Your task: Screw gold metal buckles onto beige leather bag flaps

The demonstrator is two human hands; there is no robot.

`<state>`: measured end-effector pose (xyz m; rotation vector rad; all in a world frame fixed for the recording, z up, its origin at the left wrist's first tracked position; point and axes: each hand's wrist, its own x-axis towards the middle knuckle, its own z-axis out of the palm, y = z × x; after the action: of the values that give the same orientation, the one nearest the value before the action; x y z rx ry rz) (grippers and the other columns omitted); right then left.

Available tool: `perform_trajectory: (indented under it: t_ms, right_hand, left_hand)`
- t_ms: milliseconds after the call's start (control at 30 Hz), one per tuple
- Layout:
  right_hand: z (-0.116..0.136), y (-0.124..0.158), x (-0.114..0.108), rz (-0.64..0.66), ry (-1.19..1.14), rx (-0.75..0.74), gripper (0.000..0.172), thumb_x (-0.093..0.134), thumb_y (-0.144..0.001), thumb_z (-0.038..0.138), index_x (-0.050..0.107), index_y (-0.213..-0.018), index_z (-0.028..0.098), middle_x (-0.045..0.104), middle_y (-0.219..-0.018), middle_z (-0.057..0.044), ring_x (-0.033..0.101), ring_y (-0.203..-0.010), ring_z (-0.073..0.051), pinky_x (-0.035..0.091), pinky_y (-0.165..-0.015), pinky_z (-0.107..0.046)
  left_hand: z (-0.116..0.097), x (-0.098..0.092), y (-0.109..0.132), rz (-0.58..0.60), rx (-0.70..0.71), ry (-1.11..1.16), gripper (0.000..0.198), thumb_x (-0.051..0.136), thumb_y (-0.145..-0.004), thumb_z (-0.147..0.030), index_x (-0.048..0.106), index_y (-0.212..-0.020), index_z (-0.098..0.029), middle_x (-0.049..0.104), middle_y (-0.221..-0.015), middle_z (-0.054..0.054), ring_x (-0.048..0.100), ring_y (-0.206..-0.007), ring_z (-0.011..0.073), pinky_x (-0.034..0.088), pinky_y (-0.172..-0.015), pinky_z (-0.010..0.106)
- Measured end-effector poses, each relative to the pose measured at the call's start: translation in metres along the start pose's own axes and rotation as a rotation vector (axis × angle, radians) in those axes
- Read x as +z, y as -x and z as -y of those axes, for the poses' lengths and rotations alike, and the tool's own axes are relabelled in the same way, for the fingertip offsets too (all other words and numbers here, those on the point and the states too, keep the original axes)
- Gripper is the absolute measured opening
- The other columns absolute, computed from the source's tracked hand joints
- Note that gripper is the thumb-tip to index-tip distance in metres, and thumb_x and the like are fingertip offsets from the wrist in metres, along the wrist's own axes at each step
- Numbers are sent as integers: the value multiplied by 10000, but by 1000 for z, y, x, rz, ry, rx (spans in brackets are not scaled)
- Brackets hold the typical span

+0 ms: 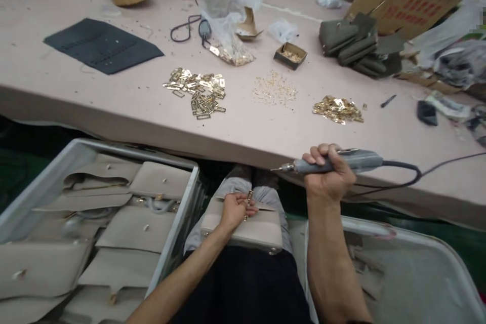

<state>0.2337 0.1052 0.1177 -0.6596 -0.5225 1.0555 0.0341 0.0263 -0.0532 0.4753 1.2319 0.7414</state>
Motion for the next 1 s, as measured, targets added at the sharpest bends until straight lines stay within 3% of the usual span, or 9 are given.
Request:
perform_trajectory:
  t_ms: [133,300,800,1000]
  right_hand:
    - [-36,55,-5,-9,135,48,179,727,-774,154,561,-825,199,504,-771,23,460,-591,-85,453,-565,-243]
    - [-70,87,-21,-36,228,43,175,743,-795,159,578,-838,200,527,-763,24,483,-569,-100,450,-576,-277]
    - [-97,101,-27,-7,335,-3,146,731,-835,152,598,-869,199,552,-749,29,516,-577,-112,476,-595,-286]
    - [-101,104,-27,21,376,-15,142,725,-862,154,592,-858,205,560,-739,30,521,-575,-118,477,-606,-293]
  left_hand:
    - [3,-1,-1,12,-20,23,115,661,-842,-80,649,-956,-71,791,-838,159,787,-653,221,619,-550,238]
    - [0,-1,1,11,-29,39,141,649,-817,-55,663,-957,-64,789,-820,150,789,-654,232,632,-561,256]
    - [1,-1,3,17,5,39,140,697,-816,-119,688,-935,-47,793,-866,188,788,-649,241,625,-555,259]
    - [-1,0,4,-8,-2,27,128,616,-818,-49,679,-929,-56,769,-705,140,782,-624,253,635,-577,287]
